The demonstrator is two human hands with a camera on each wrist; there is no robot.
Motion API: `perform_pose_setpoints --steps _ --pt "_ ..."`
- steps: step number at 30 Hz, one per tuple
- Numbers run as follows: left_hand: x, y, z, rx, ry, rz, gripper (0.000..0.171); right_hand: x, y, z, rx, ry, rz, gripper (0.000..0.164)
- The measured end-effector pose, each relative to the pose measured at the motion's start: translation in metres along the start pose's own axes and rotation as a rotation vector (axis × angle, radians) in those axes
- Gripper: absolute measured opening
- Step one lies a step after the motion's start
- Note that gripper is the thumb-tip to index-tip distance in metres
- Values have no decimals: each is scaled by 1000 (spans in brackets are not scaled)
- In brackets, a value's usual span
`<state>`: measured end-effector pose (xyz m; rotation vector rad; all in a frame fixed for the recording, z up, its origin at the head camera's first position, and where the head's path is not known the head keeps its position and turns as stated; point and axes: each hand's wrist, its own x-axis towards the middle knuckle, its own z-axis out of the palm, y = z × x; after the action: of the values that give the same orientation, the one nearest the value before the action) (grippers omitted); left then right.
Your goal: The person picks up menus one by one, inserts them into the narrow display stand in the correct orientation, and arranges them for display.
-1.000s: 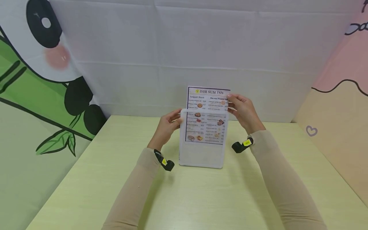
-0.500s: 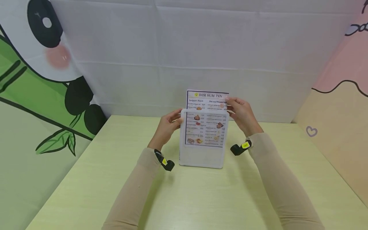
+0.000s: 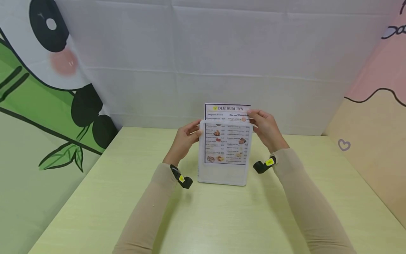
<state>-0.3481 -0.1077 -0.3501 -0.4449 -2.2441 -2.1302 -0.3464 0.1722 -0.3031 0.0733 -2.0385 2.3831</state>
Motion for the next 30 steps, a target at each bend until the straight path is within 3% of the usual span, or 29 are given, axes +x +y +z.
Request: perform_pose_setpoints --steps 7,30 --pt "1 0 0 7 -3 7 50 0 0 -1 -4 1 0 32" --pt "0 0 0 -9 -8 18 49 1 -7 -3 -14 25 -53 33"
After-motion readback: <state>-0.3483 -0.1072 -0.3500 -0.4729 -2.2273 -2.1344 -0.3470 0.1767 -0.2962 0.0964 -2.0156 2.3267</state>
